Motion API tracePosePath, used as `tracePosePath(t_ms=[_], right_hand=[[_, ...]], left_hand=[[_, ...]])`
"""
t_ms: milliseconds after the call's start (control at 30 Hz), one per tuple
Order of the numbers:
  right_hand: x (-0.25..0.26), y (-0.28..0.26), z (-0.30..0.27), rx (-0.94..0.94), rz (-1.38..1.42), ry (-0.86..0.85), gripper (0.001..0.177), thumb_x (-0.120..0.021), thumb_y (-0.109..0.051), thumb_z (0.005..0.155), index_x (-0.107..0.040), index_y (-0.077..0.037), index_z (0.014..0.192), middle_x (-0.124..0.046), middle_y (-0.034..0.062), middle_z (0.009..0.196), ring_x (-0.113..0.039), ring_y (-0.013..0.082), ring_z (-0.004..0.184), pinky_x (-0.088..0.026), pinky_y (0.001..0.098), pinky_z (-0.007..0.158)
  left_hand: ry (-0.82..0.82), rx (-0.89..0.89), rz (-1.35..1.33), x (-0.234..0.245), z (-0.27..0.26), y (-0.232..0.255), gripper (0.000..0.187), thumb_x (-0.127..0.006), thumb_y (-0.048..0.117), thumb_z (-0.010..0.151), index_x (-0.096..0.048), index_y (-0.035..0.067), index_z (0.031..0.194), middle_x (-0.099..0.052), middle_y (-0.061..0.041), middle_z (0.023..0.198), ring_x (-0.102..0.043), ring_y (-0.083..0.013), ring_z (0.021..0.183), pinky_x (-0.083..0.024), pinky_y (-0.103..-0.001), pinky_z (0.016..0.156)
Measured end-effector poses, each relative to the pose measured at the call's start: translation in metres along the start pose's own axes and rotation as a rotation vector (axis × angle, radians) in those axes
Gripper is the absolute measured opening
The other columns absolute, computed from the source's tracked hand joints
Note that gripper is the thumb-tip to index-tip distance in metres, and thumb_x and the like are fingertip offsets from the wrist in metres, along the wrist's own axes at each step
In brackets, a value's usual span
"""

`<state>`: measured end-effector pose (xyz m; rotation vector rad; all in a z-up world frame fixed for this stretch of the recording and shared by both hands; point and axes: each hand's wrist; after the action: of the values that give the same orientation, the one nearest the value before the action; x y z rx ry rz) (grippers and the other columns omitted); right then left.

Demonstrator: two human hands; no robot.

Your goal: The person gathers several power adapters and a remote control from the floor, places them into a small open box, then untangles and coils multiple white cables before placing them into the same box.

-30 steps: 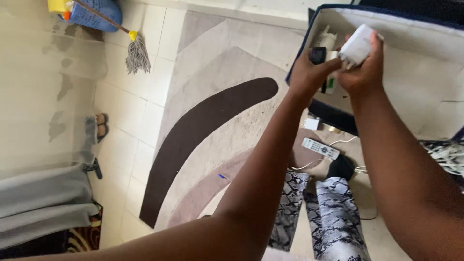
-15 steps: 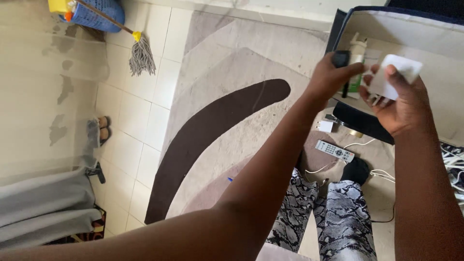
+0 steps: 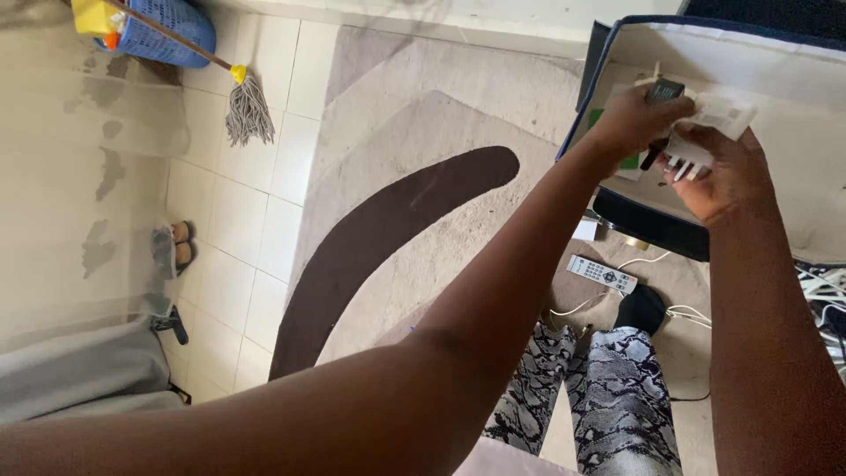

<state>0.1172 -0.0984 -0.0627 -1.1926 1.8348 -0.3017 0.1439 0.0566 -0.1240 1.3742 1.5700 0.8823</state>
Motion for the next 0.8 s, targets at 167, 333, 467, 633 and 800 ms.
tracePosePath(t_ms=[167, 333, 467, 633, 800], right_hand=[[0.002, -0.006, 0.014, 0.023, 0.212, -0.029, 0.049, -0.07, -0.004, 0.091, -0.055, -0.004, 0.137, -0.066, 0.0205, 0.131, -0.062, 0.0377, 0.125, -0.054, 0.0528, 0.096], [0.015, 0.003, 0.06, 0.149, -0.017, 0.053, 0.054, -0.072, 0.007, 0.087, -0.056, -0.011, 0.135, -0.069, 0.0149, 0.124, -0.071, 0.0319, 0.105, -0.06, 0.0434, 0.076], [0.031, 0.018, 0.083, 0.242, -0.445, 0.196, 0.051, -0.075, 0.008, 0.087, -0.056, -0.012, 0.13, -0.071, 0.0094, 0.116, -0.074, 0.0225, 0.095, -0.061, 0.0322, 0.065], [0.04, 0.023, 0.084, 0.265, -0.547, 0.206, 0.044, -0.076, 0.004, 0.09, -0.058, -0.011, 0.127, -0.072, 0.0086, 0.114, -0.071, 0.0215, 0.091, -0.052, 0.0304, 0.059], [0.025, 0.032, 0.073, 0.284, -0.442, 0.203, 0.043, -0.074, 0.003, 0.087, -0.054, -0.012, 0.122, -0.071, 0.0073, 0.113, -0.073, 0.0189, 0.094, -0.058, 0.0294, 0.06]], left_hand=[[0.108, 0.022, 0.423, -0.012, 0.02, 0.004, 0.048, -0.068, 0.049, 0.088, -0.077, 0.002, 0.093, -0.076, -0.015, 0.081, -0.075, -0.0259, 0.068, -0.064, -0.04, 0.062], [0.456, 0.073, 0.782, -0.02, 0.009, 0.033, 0.056, -0.072, 0.048, 0.082, -0.063, 0.002, 0.113, -0.071, -0.02, 0.108, -0.073, -0.0334, 0.096, -0.06, -0.047, 0.082], [0.628, -0.08, 0.829, -0.028, -0.016, 0.034, 0.078, -0.072, 0.028, 0.079, -0.04, -0.003, 0.143, -0.048, -0.028, 0.144, -0.056, -0.0455, 0.121, -0.051, -0.053, 0.097], [0.759, -0.483, 1.068, -0.017, -0.045, 0.036, 0.052, -0.057, 0.018, 0.1, -0.046, 0.008, 0.149, -0.052, -0.019, 0.153, -0.058, -0.0363, 0.137, -0.049, -0.049, 0.114], [0.643, -0.001, 0.747, 0.023, -0.075, 0.063, 0.052, -0.06, 0.016, 0.093, -0.051, 0.009, 0.144, -0.068, -0.021, 0.127, -0.069, -0.0386, 0.111, -0.055, -0.049, 0.094]])
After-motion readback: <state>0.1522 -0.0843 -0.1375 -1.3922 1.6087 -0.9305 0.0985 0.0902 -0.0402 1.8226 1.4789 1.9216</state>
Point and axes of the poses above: each hand's wrist, its own z-axis towards the middle knuckle, its own x-axis out of the back of the hand, y = z × x
